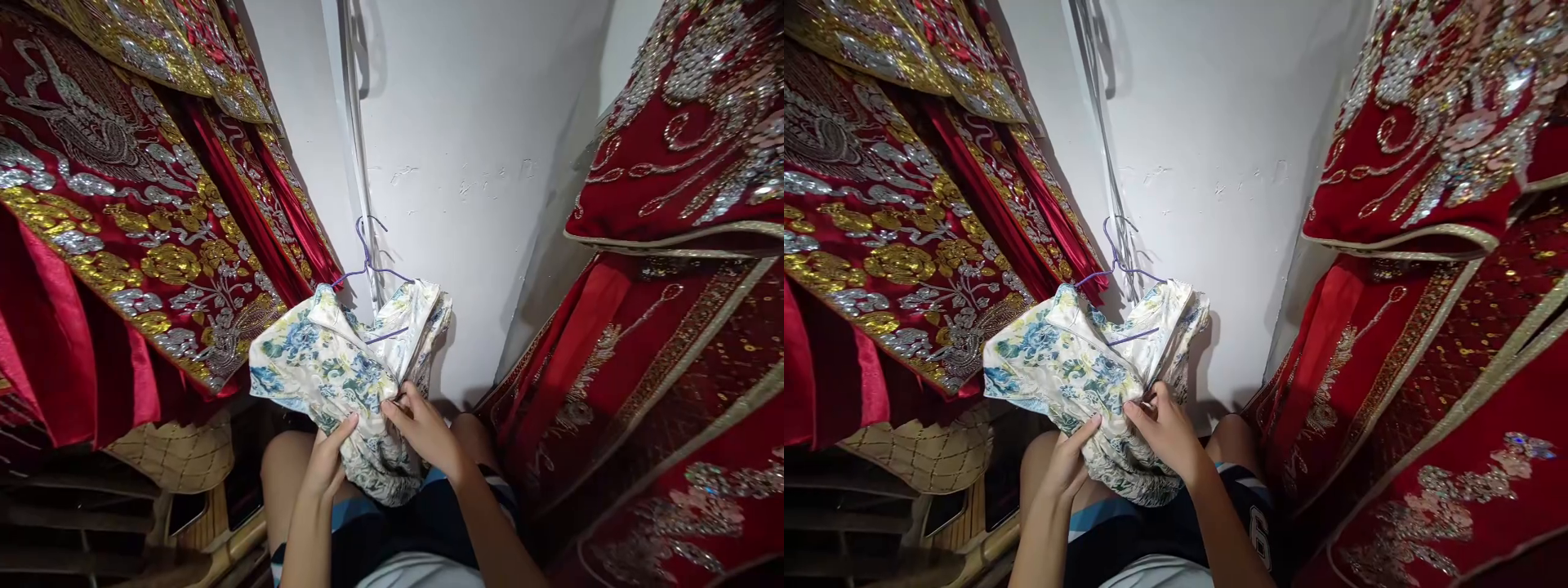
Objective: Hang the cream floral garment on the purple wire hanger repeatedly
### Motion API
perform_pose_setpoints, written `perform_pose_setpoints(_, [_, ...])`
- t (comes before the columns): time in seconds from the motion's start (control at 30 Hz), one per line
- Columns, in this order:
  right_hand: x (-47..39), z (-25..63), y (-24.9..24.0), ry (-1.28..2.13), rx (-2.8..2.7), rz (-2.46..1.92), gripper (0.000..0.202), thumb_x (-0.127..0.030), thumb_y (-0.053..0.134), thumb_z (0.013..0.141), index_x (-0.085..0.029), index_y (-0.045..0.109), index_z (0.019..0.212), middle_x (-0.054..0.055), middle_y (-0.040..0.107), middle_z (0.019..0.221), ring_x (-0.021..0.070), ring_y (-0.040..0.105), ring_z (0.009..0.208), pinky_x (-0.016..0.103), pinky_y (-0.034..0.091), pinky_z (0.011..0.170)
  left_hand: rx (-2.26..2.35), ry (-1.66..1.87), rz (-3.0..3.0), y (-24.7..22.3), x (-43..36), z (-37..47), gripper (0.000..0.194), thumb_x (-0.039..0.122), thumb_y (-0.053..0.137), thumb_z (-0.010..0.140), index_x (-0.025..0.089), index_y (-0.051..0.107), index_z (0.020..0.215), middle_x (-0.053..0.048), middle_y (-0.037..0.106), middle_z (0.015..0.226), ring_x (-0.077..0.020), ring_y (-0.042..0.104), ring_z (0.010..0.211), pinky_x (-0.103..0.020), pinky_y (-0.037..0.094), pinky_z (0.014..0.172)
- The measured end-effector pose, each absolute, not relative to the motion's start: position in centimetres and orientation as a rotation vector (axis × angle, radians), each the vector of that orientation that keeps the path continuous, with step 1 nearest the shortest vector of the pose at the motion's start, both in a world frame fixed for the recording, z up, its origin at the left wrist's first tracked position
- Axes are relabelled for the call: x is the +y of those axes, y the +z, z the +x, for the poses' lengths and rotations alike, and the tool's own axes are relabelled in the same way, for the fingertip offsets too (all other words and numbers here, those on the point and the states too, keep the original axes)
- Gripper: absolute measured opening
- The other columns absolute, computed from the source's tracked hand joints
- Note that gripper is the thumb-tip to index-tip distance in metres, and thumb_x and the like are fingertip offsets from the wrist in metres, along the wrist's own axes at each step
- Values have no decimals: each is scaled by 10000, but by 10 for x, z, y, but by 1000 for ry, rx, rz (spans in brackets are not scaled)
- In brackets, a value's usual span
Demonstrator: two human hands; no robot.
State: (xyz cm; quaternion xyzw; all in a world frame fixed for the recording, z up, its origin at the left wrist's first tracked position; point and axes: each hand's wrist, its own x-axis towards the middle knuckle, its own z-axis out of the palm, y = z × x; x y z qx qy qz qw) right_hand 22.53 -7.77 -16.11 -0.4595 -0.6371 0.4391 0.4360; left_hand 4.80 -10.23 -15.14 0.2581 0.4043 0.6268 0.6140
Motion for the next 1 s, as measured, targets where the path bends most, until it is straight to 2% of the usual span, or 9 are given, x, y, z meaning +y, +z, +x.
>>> perform_pose_setpoints(0.13, [-72, 221, -164, 1304, -1612, -1007, 279, -478, 499, 962, -223, 511, 850, -20, 615, 679, 140, 562, 588, 261, 422, 596, 926, 1475, 567, -153, -100, 50, 804, 265, 923, 508, 164, 639, 1254, -109, 763, 1022, -364, 690, 1087, -453, 551, 955])
perform_pose_setpoints(0.27, [-68, 216, -168, 1367, -1491, -1009, 235, -360, 513, 942, -207, 523, 763, -10, 634, 627, 122, 540, 527, 241, 393, 538, 976, 1516, 618, -168, -94, 46, 682, 298, 884, 577, 160, 646, 1201, -115, 748, 1001, -359, 693, 1054, -471, 538, 945])
perform_pose_setpoints(0.37, [-68, 217, -167, 1316, -1442, -1014, 260, -285, 536, 896, -205, 519, 649, -8, 618, 561, 124, 537, 517, 236, 389, 526, 1228, 1780, 753, -187, -84, 47, 577, 339, 810, 672, 162, 624, 1188, -124, 703, 1084, -339, 647, 1126, -480, 479, 1016])
perform_pose_setpoints(0.47, [-69, 220, -165, 1298, -1405, -1018, 219, -215, 545, 840, -196, 560, 622, -11, 606, 515, 121, 517, 487, 235, 392, 518, 1662, 2188, 1056, -203, -79, 55, 568, 278, 724, 733, 159, 558, 1264, -168, 577, 1300, -341, 509, 1292, -500, 384, 1099])
perform_pose_setpoints(0.53, [-70, 220, -163, 1309, -1402, -1019, 191, -203, 560, 814, -187, 592, 627, -5, 623, 520, 117, 514, 475, 231, 389, 507, 1784, 2236, 1426, -209, -80, 66, 522, 235, 679, 767, 178, 553, 1270, -169, 540, 1347, -327, 458, 1331, -499, 346, 1120])
perform_pose_setpoints(0.6, [-72, 218, -162, 1340, -1405, -995, 168, -204, 577, 797, -179, 616, 635, 1, 639, 531, 112, 517, 466, 226, 388, 498, 1653, 2004, 1780, -212, -83, 80, 378, 227, 633, 810, 192, 599, 1185, -140, 611, 1234, -296, 539, 1226, -456, 408, 1059])
perform_pose_setpoints(0.7, [-74, 215, -158, 1385, -1410, -966, 177, -209, 579, 788, -172, 621, 620, 6, 643, 531, 103, 508, 445, 222, 389, 489, 1422, 1633, 1878, -215, -86, 99, 185, 210, 516, 853, 183, 626, 999, -81, 668, 933, -229, 638, 885, -338, 510, 800])
perform_pose_setpoints(0.83, [-62, 216, -131, 1340, -1341, -998, 157, -214, 564, 781, -175, 619, 640, -9, 629, 528, 97, 487, 433, 213, 355, 453, 1434, 1481, 1844, -213, -87, 109, 171, 255, 467, 892, 183, 612, 835, -46, 633, 764, -192, 598, 729, -275, 465, 697])
perform_pose_setpoints(1.0, [-18, 215, -54, 1146, -1297, -911, 116, -229, 587, 771, -167, 659, 703, -27, 633, 554, 84, 484, 453, 195, 328, 443, 1487, 1296, 1950, -215, -81, 106, 269, 328, 502, 905, 199, 483, 670, 29, 439, 602, -141, 457, 597, -238, 340, 600])
